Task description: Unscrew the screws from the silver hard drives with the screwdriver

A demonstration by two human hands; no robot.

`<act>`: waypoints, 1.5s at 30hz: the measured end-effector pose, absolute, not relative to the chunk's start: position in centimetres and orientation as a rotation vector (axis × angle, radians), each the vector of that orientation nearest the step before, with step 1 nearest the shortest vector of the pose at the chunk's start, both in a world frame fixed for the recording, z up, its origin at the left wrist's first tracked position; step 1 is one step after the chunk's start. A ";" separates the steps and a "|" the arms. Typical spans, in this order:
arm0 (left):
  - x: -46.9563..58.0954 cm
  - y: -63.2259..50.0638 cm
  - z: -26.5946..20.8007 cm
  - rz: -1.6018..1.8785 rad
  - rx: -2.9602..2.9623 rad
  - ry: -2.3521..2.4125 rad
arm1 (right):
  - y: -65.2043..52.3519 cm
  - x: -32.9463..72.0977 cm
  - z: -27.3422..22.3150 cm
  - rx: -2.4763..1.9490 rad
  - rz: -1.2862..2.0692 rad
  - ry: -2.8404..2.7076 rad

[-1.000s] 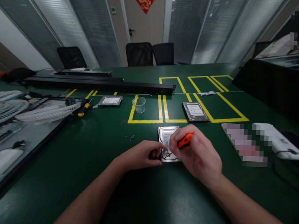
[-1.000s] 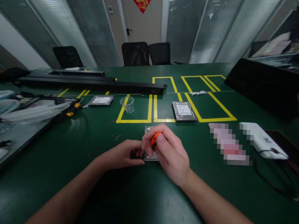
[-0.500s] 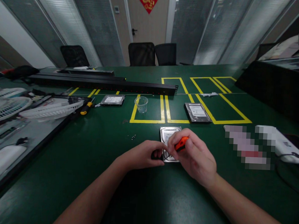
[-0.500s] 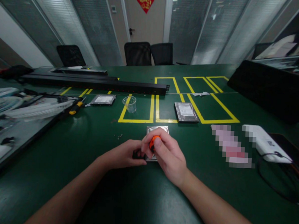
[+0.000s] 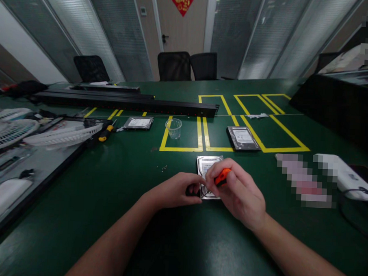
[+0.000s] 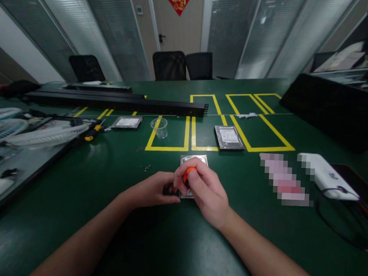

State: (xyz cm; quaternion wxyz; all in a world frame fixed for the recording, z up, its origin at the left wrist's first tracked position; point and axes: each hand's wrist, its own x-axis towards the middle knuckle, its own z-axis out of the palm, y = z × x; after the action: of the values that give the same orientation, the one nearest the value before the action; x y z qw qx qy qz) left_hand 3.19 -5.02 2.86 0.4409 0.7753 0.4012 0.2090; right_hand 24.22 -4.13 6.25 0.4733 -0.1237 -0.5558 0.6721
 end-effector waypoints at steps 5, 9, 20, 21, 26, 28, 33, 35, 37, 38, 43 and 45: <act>3.1 -5.0 2.8 0.529 1.914 0.997 | -4.2 24.2 6.4 -0.316 1.630 -1.359; 3.1 -5.1 2.9 0.524 1.903 0.995 | -4.2 24.1 6.4 -0.306 1.641 -1.346; 3.2 -5.0 3.2 0.507 1.914 0.996 | -4.2 24.2 6.2 -0.273 1.669 -1.343; 3.2 -5.0 3.2 0.501 1.915 0.998 | -4.2 24.2 6.2 -0.269 1.670 -1.343; 3.2 -5.0 3.3 0.492 1.925 1.004 | -4.2 24.1 6.3 -0.238 1.670 -1.344; 3.2 -5.0 3.2 0.494 1.922 1.002 | -4.2 24.1 6.3 -0.228 1.665 -1.336; 3.2 -5.0 3.0 0.505 1.918 1.002 | -4.2 24.0 6.3 -0.219 1.680 -1.317; 3.2 -5.0 3.0 0.502 1.921 1.002 | -4.2 24.0 6.3 -0.217 1.679 -1.317; 3.2 -5.1 3.1 0.498 1.924 1.002 | -4.2 24.0 6.3 -0.215 1.675 -1.321; 3.2 -5.1 3.1 0.496 1.927 1.002 | -4.2 24.0 6.3 -0.214 1.675 -1.324; 3.2 -5.0 3.2 0.498 1.934 1.007 | -4.1 23.9 6.3 -0.222 1.670 -1.326; 3.2 -5.0 3.2 0.493 1.931 1.005 | -4.1 23.9 6.3 -0.232 1.672 -1.327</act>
State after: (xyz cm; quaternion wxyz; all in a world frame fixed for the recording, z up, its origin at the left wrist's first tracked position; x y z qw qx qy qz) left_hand 3.17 -5.04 3.21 0.4392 0.7773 0.4043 0.1986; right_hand 23.88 -4.09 6.25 0.4768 -0.0950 -0.5432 0.6845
